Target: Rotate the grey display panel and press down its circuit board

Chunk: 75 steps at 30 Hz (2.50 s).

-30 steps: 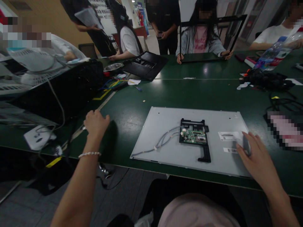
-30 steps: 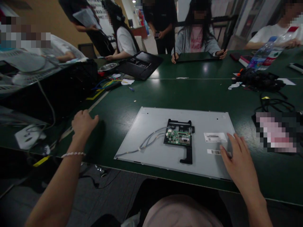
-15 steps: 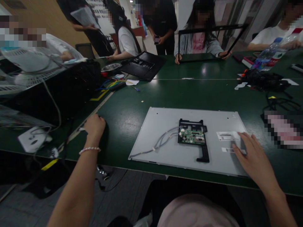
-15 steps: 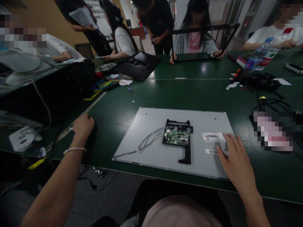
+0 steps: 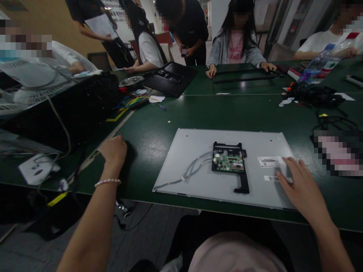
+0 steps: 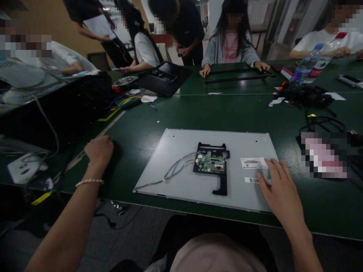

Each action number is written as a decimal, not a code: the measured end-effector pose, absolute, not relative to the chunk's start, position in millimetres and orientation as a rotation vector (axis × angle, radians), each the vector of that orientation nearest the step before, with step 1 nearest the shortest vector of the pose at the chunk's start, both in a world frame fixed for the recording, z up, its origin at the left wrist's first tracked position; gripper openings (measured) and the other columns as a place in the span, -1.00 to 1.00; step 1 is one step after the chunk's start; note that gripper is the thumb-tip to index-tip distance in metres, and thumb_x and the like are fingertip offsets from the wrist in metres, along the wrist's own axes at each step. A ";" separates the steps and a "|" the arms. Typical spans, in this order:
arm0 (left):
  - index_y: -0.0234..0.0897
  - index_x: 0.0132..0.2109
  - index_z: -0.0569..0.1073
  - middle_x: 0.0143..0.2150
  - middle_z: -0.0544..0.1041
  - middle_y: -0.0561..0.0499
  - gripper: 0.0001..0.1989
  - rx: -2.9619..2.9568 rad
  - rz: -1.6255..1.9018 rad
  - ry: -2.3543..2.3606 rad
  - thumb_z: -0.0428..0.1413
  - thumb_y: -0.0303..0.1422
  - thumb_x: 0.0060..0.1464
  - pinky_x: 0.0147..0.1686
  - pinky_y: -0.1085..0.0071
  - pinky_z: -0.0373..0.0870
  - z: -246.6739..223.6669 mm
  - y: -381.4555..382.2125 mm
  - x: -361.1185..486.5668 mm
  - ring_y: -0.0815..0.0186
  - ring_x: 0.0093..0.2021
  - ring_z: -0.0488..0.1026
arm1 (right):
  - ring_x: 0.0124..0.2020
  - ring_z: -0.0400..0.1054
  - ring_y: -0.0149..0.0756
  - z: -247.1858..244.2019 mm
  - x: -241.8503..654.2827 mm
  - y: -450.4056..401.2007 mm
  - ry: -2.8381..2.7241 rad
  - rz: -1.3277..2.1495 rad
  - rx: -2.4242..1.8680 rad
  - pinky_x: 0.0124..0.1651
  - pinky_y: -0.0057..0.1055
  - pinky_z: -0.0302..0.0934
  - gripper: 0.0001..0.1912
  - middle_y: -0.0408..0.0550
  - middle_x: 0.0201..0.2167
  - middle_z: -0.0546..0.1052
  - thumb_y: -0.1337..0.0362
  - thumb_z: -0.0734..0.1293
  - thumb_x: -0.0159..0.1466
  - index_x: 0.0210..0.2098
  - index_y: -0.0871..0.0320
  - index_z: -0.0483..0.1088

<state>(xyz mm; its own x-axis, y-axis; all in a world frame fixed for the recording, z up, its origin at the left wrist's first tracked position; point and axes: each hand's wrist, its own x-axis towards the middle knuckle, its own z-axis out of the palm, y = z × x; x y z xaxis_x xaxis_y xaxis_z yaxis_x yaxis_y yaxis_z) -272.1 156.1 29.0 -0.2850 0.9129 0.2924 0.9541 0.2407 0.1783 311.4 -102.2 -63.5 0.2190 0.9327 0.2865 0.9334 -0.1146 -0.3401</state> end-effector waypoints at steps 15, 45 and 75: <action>-0.19 -0.16 0.63 -0.11 0.61 -0.06 -0.74 -2.989 -0.865 -1.504 0.05 -0.29 0.18 0.12 0.21 0.29 34.8 109.7 -57.9 0.14 -0.02 0.49 | 0.40 -0.11 0.16 -67.4 315.6 -104.2 -1.743 -0.020 -2.045 0.32 0.15 -0.03 -0.33 0.21 0.34 0.20 -0.07 0.10 0.35 0.29 0.23 0.18; -0.30 -0.10 0.56 -0.12 0.62 -0.09 -0.76 -3.152 -0.572 -0.758 0.00 -0.46 0.23 0.02 0.28 0.36 -2.6 121.5 14.6 0.26 -0.06 0.52 | 0.38 -0.05 0.19 -68.3 320.1 -99.6 -1.787 -0.052 -2.071 0.26 0.18 0.07 -0.40 0.19 0.34 0.18 -0.05 0.08 0.37 0.24 0.15 0.25; -0.31 -0.11 0.56 -0.14 0.62 -0.08 -0.74 -3.096 -0.630 -0.867 -0.03 -0.41 0.29 -0.02 0.27 0.26 -5.5 113.8 13.1 0.27 -0.09 0.50 | 0.38 -0.04 0.19 -67.7 314.5 -103.7 -1.770 -0.040 -2.090 0.25 0.18 0.08 -0.38 0.19 0.34 0.19 -0.08 0.06 0.36 0.25 0.13 0.26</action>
